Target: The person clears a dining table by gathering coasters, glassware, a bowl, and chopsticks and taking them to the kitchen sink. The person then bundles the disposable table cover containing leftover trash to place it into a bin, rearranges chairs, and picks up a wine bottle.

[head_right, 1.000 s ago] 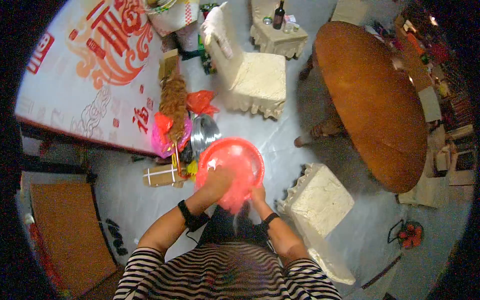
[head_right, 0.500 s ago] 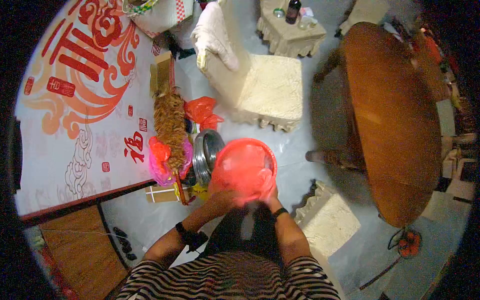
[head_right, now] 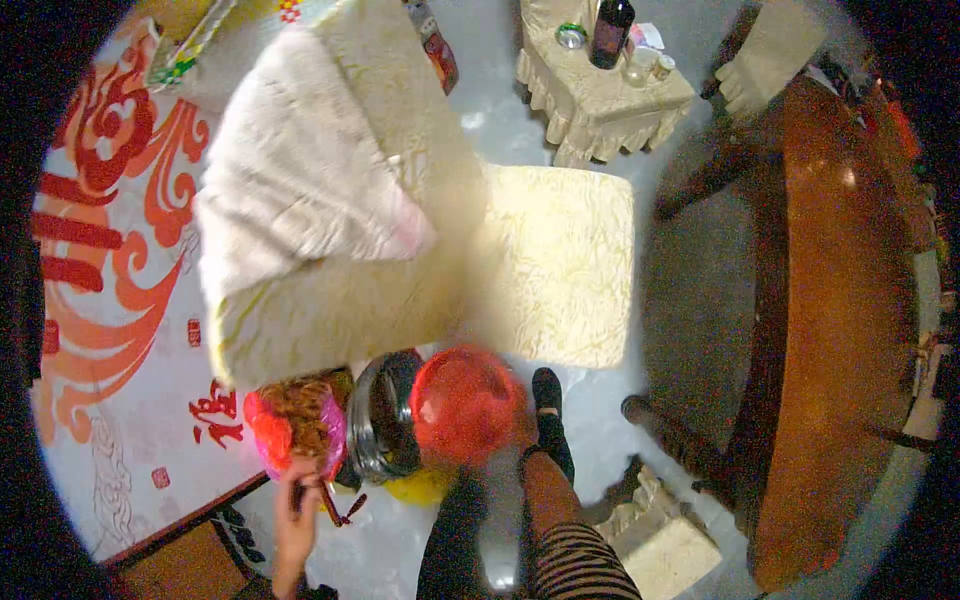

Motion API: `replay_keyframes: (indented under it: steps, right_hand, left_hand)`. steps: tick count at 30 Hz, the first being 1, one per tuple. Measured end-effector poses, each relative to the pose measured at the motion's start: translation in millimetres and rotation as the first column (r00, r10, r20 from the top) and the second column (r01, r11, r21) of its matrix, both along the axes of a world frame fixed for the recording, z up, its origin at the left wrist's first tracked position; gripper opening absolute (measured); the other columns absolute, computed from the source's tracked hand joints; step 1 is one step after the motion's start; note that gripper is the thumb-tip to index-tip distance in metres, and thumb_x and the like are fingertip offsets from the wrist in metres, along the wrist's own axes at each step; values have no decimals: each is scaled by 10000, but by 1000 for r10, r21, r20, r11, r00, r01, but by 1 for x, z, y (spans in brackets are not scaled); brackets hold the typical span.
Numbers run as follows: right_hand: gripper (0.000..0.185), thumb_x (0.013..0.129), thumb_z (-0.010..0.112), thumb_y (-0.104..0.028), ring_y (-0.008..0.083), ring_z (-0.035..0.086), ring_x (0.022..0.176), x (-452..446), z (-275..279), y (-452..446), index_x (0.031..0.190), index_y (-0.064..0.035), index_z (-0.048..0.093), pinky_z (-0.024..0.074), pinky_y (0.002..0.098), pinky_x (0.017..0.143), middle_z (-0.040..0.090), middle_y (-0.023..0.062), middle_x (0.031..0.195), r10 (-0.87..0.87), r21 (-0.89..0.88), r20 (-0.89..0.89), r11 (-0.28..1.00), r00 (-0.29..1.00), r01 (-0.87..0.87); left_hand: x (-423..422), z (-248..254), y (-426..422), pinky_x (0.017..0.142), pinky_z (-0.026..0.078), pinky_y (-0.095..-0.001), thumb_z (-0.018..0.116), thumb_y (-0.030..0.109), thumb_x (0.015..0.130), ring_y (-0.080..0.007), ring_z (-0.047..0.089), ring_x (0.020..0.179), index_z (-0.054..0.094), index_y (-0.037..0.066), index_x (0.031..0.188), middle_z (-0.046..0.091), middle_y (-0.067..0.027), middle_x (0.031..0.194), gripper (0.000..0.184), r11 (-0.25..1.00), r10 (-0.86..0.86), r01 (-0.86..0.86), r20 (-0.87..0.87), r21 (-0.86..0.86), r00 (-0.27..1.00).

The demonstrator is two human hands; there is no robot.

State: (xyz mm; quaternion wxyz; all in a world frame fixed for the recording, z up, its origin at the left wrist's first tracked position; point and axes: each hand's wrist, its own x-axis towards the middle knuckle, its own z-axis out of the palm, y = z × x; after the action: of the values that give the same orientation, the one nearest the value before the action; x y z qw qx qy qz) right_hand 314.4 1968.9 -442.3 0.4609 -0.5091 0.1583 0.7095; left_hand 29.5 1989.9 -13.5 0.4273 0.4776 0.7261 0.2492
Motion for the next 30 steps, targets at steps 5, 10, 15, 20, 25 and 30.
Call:
replay_keyframes:
  steps: [5, 10, 15, 20, 25, 30]
  right_hand:
    - [443, 803, 592, -280, 269, 600, 933, 27, -42, 32, 1187, -71, 524, 492, 386, 821, 615, 123, 1040, 51, -27, 27, 998, 998, -51]
    - [456, 788, 599, -260, 273, 599, 939, 46, -52, 39, 1193, -65, 523, 484, 380, 836, 617, 127, 1045, 105, -39, 45, 994, 993, -103]
    - [471, 773, 606, -240, 276, 598, 944, 60, -19, 42, 1199, -59, 522, 475, 375, 850, 619, 131, 1051, 192, -8, 66, 981, 979, -192]
    - [486, 758, 614, -220, 280, 596, 950, 100, 41, 43, 1205, -53, 522, 467, 369, 864, 621, 135, 1056, 436, 60, 224, 886, 871, -459]
    - [408, 811, 550, -192, 256, 597, 912, 186, 64, 150, 1186, -35, 526, 462, 343, 841, 635, 125, 1019, -206, -223, 948, 111, -242, -968]
    - [332, 827, 457, -5, 120, 584, 645, 176, 358, 319, 1152, -14, 523, 446, 257, 556, 650, 88, 839, -11, 370, 773, 820, 634, -436]
  left_hand:
    - [-2, 17, 55, 917, 410, -387, 513, 334, 876, -233, 471, 1115, 309, 24, 1363, 412, -133, 1297, 612, 803, 350, -311, 21, 508, 937]
    - [38, 54, 119, 1033, 287, -507, 532, 567, 810, -338, 346, 1266, 256, 64, 1384, 327, -200, 1386, 811, 656, 349, -219, -33, 722, 936]
    - [51, 76, 149, 1042, 279, -453, 521, 443, 867, -340, 345, 1269, 324, 17, 1339, 330, -215, 1375, 665, 713, 25, 144, -230, 686, 973]
    - [77, 125, 171, 1038, 283, -427, 541, 124, 797, -328, 398, 1225, 456, 6, 1236, 441, -190, 1291, 462, 785, -206, 422, -451, 454, 868]
    - [61, 153, 189, 1030, 303, -392, 556, 55, 807, -319, 416, 1203, 427, 43, 1281, 442, -162, 1293, 491, 704, -261, 562, -578, 435, 774]
    - [88, 147, 204, 1043, 251, -442, 580, 55, 786, -367, 331, 1251, 432, 56, 1271, 367, -189, 1341, 506, 741, -217, 486, -520, 463, 826]
